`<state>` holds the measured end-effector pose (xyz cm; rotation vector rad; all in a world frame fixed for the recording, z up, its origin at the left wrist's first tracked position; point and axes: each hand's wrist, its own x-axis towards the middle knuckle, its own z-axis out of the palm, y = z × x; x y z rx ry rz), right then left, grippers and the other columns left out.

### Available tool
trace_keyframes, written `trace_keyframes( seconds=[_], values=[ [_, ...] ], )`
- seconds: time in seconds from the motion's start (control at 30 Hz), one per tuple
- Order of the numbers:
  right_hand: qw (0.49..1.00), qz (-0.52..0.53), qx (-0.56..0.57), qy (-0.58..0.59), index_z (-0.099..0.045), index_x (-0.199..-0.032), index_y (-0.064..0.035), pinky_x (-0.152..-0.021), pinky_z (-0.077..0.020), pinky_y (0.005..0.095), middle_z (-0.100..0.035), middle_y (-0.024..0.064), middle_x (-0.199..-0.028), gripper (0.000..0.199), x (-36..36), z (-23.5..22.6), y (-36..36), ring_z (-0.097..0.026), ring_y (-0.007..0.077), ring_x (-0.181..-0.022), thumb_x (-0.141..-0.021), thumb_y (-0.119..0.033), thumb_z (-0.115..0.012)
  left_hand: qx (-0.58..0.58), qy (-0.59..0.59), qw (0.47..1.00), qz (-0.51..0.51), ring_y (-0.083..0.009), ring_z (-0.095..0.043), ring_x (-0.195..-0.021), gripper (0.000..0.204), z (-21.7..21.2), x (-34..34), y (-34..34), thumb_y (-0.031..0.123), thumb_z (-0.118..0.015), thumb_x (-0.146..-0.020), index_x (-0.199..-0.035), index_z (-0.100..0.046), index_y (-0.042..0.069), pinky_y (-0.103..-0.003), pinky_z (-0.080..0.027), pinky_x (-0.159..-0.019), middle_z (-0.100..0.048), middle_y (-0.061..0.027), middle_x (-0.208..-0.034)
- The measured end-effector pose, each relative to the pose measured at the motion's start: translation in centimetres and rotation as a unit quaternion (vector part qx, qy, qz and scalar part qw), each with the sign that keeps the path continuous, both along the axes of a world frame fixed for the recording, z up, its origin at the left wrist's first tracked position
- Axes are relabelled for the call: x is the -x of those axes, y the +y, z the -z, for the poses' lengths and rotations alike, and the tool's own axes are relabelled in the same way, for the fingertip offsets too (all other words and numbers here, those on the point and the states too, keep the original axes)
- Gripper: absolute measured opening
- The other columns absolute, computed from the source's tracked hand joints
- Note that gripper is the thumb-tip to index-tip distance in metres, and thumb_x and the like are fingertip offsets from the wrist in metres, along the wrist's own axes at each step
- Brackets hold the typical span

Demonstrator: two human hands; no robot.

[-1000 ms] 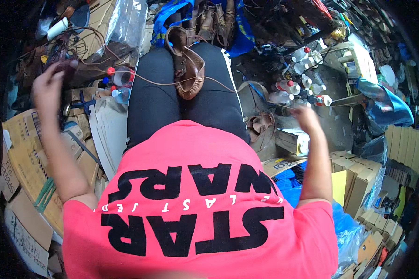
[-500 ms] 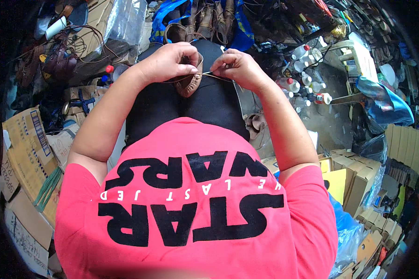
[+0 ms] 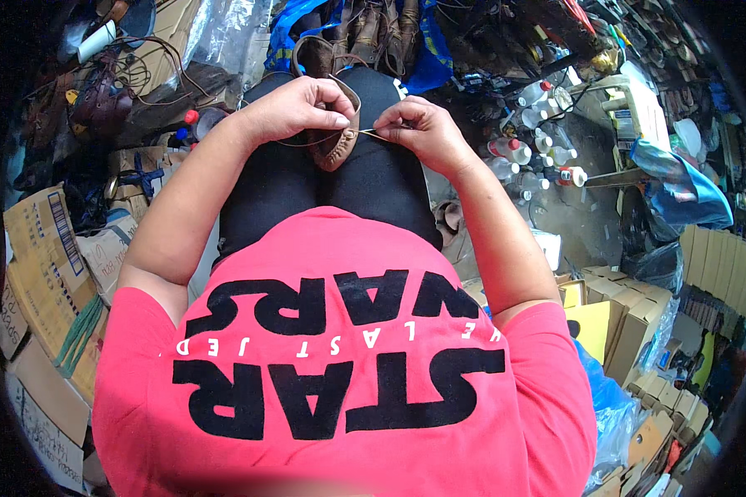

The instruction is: Hand-stitching the edges of a leather shoe component using a needle and thread.

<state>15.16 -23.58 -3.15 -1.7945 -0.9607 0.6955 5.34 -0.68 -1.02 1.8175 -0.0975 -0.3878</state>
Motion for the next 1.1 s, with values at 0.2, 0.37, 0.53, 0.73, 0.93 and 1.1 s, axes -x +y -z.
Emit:
trace_keyframes(
  seconds=[0.2,0.37,0.53,0.73,0.93,1.1],
  values=[
    [1.000,-0.004,0.022,0.014,-0.069,-0.088,-0.0055,-0.073,-0.0423,0.0231,-0.058,-0.0010,-0.087,0.010,0.0,-0.8,0.0,-0.052,0.0086,-0.082,-0.079,-0.003,-0.071,0.034,0.000,0.999,-0.003,-0.0126,-0.058,-0.093,0.019,0.5,0.1,0.1,0.016,-0.068,-0.082,-0.094,-0.069,0.002,-0.027,-0.044,-0.087,-0.061,-0.0036,-0.095],
    [1.000,-0.007,0.002,0.018,-0.071,-0.088,-0.0060,-0.072,-0.0464,0.0225,-0.057,-0.0013,-0.084,0.010,0.1,-0.3,0.1,-0.055,0.0072,-0.080,-0.078,-0.006,-0.074,0.039,-0.004,0.999,-0.004,-0.0130,-0.058,-0.093,0.019,0.4,0.1,0.0,0.016,-0.068,-0.082,-0.094,-0.069,0.002,-0.027,-0.044,-0.087,-0.060,-0.0041,-0.095],
    [1.000,-0.004,0.009,0.001,-0.071,-0.089,-0.0071,-0.072,-0.0467,0.0226,-0.059,-0.0015,-0.084,0.012,0.9,-0.6,0.6,-0.056,0.0077,-0.079,-0.077,-0.005,-0.074,0.024,-0.015,1.000,-0.001,-0.0143,-0.057,-0.093,0.019,0.8,0.2,0.0,0.015,-0.067,-0.082,-0.096,-0.070,0.002,-0.028,-0.043,-0.088,-0.059,-0.0044,-0.096],
    [0.996,0.002,-0.017,-0.084,-0.071,-0.091,-0.0086,-0.069,-0.0480,0.0234,-0.061,0.0006,-0.082,0.016,2.1,-0.7,0.2,-0.058,0.0087,-0.076,-0.076,-0.002,-0.072,-0.035,-0.049,0.996,0.068,-0.0158,-0.055,-0.092,0.024,0.3,-0.1,0.3,0.011,-0.064,-0.082,-0.105,-0.071,0.007,-0.029,-0.043,-0.086,-0.056,-0.0048,-0.092],
    [0.982,-0.007,0.006,-0.190,-0.071,-0.091,-0.0123,-0.065,-0.0508,0.0296,-0.060,0.0074,-0.081,0.016,3.1,-2.1,0.2,-0.063,0.0227,-0.074,-0.077,-0.005,-0.069,-0.096,-0.050,0.988,0.112,-0.0168,-0.054,-0.088,0.029,-0.4,-0.4,0.3,0.008,-0.063,-0.082,-0.110,-0.070,0.010,-0.028,-0.043,-0.083,-0.053,-0.0056,-0.089],
    [0.916,-0.116,0.137,-0.359,-0.070,-0.089,-0.0122,-0.070,-0.0510,0.0404,-0.060,0.0138,-0.083,0.016,3.2,-4.9,1.3,-0.062,0.0344,-0.080,-0.077,-0.008,-0.061,-0.127,-0.063,0.981,0.129,-0.0178,-0.056,-0.089,0.029,-0.3,-0.5,0.2,0.004,-0.066,-0.078,-0.106,-0.070,0.010,-0.028,-0.044,-0.082,-0.055,-0.0068,-0.089]
  ],
)
